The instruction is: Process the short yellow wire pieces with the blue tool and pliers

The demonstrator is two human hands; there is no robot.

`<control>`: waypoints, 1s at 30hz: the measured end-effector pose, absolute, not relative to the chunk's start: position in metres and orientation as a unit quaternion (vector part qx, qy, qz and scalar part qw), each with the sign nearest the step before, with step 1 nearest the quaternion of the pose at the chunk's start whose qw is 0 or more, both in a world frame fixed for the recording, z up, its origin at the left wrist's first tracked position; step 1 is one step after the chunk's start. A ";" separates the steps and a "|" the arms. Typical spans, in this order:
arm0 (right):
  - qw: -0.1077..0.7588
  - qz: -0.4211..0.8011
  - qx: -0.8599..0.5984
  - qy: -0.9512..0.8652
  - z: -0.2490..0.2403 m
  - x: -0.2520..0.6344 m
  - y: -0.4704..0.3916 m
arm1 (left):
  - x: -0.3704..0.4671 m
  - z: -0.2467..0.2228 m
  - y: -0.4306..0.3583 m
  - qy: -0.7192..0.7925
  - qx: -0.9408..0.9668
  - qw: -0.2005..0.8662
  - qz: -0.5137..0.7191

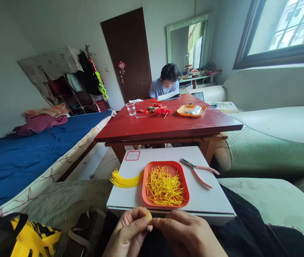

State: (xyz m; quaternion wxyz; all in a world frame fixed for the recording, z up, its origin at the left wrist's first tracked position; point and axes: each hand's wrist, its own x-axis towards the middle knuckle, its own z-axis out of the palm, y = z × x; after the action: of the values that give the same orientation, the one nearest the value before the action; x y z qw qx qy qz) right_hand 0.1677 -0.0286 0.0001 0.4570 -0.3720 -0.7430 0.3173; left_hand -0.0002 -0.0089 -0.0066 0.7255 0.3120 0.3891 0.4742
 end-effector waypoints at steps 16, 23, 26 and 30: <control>0.479 0.651 -0.416 -0.417 -0.009 0.147 -0.026 | 0.000 0.000 -0.004 0.483 0.628 0.354 0.497; 0.445 0.523 -0.469 -0.555 -0.007 0.158 -0.024 | -0.007 0.004 -0.002 0.478 0.545 0.549 0.417; 0.418 0.514 -0.473 -0.581 -0.007 0.160 -0.023 | -0.008 0.005 -0.001 0.477 0.517 0.596 0.387; 0.374 0.500 -0.469 -0.625 -0.006 0.165 -0.021 | -0.011 0.006 0.000 0.464 0.495 0.639 0.362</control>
State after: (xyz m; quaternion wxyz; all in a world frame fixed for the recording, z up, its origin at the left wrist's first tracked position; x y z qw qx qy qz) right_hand 0.1647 -0.0207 -0.0064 0.3742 -0.4689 -0.6248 0.4997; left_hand -0.0107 -0.0005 0.0061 0.6392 0.4950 0.4642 0.3617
